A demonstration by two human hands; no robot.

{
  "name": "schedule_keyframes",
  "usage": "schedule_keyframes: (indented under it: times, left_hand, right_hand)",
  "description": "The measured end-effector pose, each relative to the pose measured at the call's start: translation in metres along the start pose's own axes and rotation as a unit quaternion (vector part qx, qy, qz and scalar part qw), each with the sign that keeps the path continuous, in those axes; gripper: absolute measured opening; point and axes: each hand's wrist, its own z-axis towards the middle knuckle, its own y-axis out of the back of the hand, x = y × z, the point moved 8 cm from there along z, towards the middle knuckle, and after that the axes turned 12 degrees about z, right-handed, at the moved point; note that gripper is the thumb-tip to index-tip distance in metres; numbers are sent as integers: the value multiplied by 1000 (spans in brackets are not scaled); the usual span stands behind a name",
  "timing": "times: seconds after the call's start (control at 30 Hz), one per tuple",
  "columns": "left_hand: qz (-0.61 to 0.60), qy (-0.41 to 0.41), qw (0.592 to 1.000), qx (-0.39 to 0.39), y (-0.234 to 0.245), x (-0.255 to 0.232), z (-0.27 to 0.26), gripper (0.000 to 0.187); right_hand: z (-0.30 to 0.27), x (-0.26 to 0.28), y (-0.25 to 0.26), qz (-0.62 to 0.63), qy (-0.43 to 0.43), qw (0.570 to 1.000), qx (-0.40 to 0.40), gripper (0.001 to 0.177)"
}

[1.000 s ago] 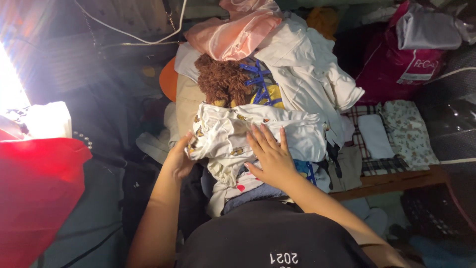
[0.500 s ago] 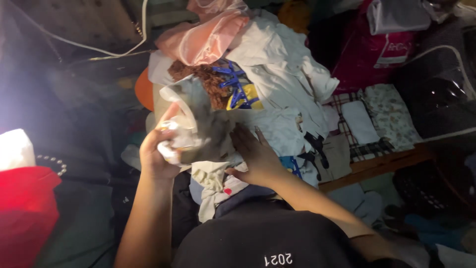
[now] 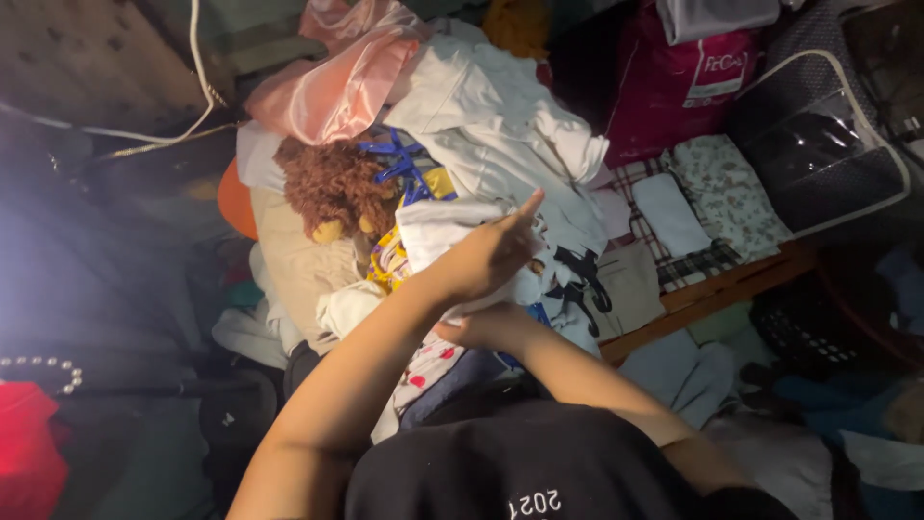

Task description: Folding various pieces of clothing and organizing them into piles.

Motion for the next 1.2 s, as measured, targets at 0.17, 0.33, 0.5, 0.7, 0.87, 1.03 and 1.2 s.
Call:
schedule_keyframes:
  times: [0.17,0.33,0.5,0.7,0.87,1.03,1.2]
  left_hand:
    - [274,70,954,-98,30,-10,-45,70]
    - [408,45,884,-222,21,6,-78,68]
    - [434,15,876,-208,15,-5,-70,85]
    - [445,61,876,-176,11,7,-68,96]
    - [445,71,876,-174,13,17,-82,96]
    - [372,51,899,-226,39,49,-83,78]
    - [301,85,901,-301,90,63,-66,32]
  right_hand:
    - [4,7,-4,-56,54,997,16,77]
    - [-17,36,14,-264,86,960,36,81]
    - [-32,13,51,-233,-9,972,-36,128]
    - [-39,3,66,-116,100,986,-58,119]
    - [-73,-64,107,-45,-81,988,-121,109]
    - [-125,-64,152,-216,76,922,-313,106]
    - [-146,-28,155,-66,154,893,-418,88]
